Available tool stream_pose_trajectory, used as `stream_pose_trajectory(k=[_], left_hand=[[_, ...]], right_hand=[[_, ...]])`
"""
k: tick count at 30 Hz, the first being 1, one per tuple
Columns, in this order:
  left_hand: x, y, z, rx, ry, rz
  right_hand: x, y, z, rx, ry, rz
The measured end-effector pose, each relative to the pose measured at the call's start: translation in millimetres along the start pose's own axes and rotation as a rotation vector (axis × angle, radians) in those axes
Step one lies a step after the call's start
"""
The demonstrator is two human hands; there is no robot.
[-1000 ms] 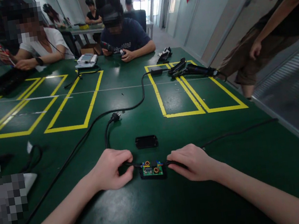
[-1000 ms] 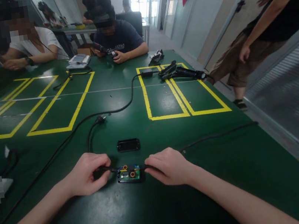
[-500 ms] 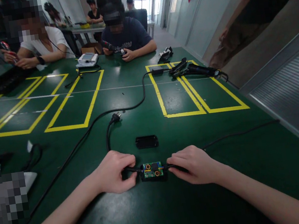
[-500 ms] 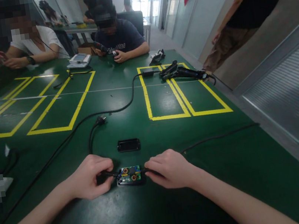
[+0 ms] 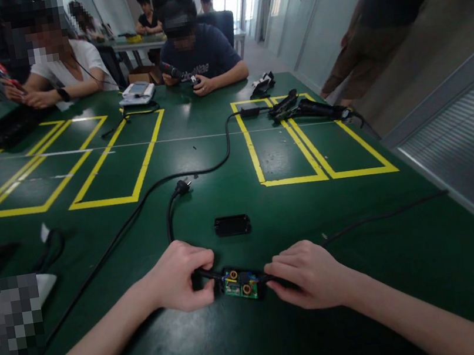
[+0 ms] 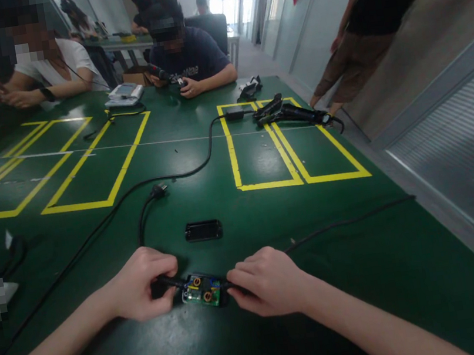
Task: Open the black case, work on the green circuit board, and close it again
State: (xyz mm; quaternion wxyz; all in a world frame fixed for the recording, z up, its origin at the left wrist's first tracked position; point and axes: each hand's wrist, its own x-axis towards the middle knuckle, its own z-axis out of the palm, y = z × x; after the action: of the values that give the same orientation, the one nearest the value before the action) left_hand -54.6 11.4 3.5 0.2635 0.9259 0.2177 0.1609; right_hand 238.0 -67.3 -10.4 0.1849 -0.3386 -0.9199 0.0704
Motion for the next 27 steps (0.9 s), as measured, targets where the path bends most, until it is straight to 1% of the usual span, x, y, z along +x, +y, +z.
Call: stream_pose_trajectory(k=[4,8,14,19,22,27], left_hand=[[1,-1,0.3,0.043,-0.010,-0.049],[3,-1,0.5,0.079,-0.003,-0.037],[4,1,2.9,0.087,0.014,-0.009],[4,3,3.4,0.104,0.016,-0.012],[5,5,4.3,0.161,0.037,0.029],[7,8,5.3,0.265,0.058,0.114]], right_hand=[[0,5,1,-0.022,0.003,0.056],[1,10,-1,-0.011,0.029,0.079],[3,12,-1,0.005,0.012,0.086],[4,12,0,-0.026,0.077,0.059],[6,13,1,-0.030,0.111,0.070],[8,14,2,-0.014,0.152,0.148]])
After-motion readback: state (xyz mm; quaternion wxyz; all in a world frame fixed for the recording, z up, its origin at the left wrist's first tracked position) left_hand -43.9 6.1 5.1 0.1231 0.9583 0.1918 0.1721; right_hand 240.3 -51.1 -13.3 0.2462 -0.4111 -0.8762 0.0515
